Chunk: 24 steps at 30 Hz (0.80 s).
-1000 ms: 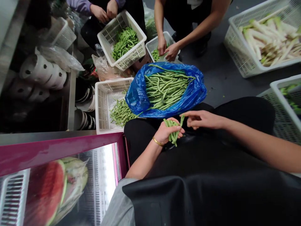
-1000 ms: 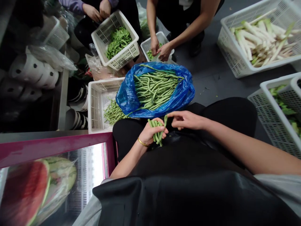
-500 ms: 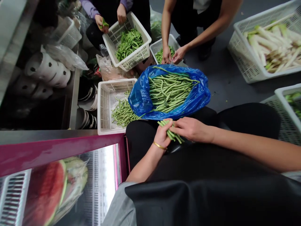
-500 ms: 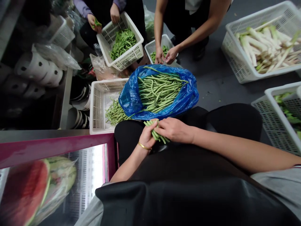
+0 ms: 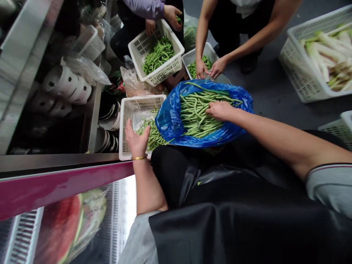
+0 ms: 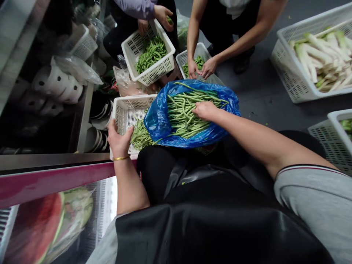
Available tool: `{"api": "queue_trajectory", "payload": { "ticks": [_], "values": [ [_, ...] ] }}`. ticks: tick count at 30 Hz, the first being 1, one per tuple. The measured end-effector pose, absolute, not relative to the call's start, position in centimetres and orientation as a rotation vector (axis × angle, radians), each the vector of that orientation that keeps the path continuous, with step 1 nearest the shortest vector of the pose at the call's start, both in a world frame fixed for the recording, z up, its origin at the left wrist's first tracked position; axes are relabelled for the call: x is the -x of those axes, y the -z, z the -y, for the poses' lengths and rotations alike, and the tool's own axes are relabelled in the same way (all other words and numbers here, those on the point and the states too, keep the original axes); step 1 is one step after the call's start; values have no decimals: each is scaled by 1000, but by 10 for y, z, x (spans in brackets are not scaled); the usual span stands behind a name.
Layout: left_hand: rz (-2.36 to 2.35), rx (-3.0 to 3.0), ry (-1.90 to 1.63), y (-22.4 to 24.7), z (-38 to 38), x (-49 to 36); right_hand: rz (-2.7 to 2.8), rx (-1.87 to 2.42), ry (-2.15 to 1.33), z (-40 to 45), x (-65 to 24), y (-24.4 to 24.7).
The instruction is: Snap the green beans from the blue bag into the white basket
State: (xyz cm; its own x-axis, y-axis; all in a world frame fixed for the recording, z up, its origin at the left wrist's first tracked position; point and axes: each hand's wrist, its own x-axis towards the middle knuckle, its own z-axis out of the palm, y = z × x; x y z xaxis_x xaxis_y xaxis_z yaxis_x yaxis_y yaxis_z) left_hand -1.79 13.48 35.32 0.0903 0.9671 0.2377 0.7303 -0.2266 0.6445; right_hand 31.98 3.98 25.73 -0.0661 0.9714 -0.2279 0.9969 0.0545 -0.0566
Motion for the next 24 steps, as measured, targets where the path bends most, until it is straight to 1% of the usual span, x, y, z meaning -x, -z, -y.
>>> {"api": "queue_trajectory", "payload": {
  "ticks": [2,3,5,6,7,9,12,14,16,19,21,24],
  "values": [
    [-1334,-1807,-960,-349,-96,-6,-2174,-2085,278,-35,-323,-264],
    [-1161,-1665,-847,-344,-75,-20,-2174,-2135,240,-28,-325,-271],
    [-884,-1342,-464,-329,-37,-52,-2187,-2245,155,-4,-327,-288],
    [-807,-1175,-296,-319,-23,-67,-2212,-2291,129,12,-326,-296],
    [-782,-1024,-206,-309,-11,-81,-2256,-2327,122,31,-324,-302],
    [-803,-807,-215,-289,4,-104,-2386,-2349,205,69,-312,-306],
    [-810,-760,-351,-273,17,-121,-2529,-2346,558,117,-281,-291],
    [-766,-879,-368,-274,24,-123,-2437,-2290,854,134,-259,-274],
    [-705,-1007,-339,-281,30,-121,-2261,-2100,1098,140,-245,-261],
    [-614,-1119,-234,-295,36,-112,-2165,-1913,1260,135,-250,-258],
    [-560,-1161,-129,-303,37,-105,-2263,-1998,1484,128,-267,-270],
    [-512,-1210,6,-312,40,-96,-2154,-2340,2188,116,-291,-298]
  ]
}}
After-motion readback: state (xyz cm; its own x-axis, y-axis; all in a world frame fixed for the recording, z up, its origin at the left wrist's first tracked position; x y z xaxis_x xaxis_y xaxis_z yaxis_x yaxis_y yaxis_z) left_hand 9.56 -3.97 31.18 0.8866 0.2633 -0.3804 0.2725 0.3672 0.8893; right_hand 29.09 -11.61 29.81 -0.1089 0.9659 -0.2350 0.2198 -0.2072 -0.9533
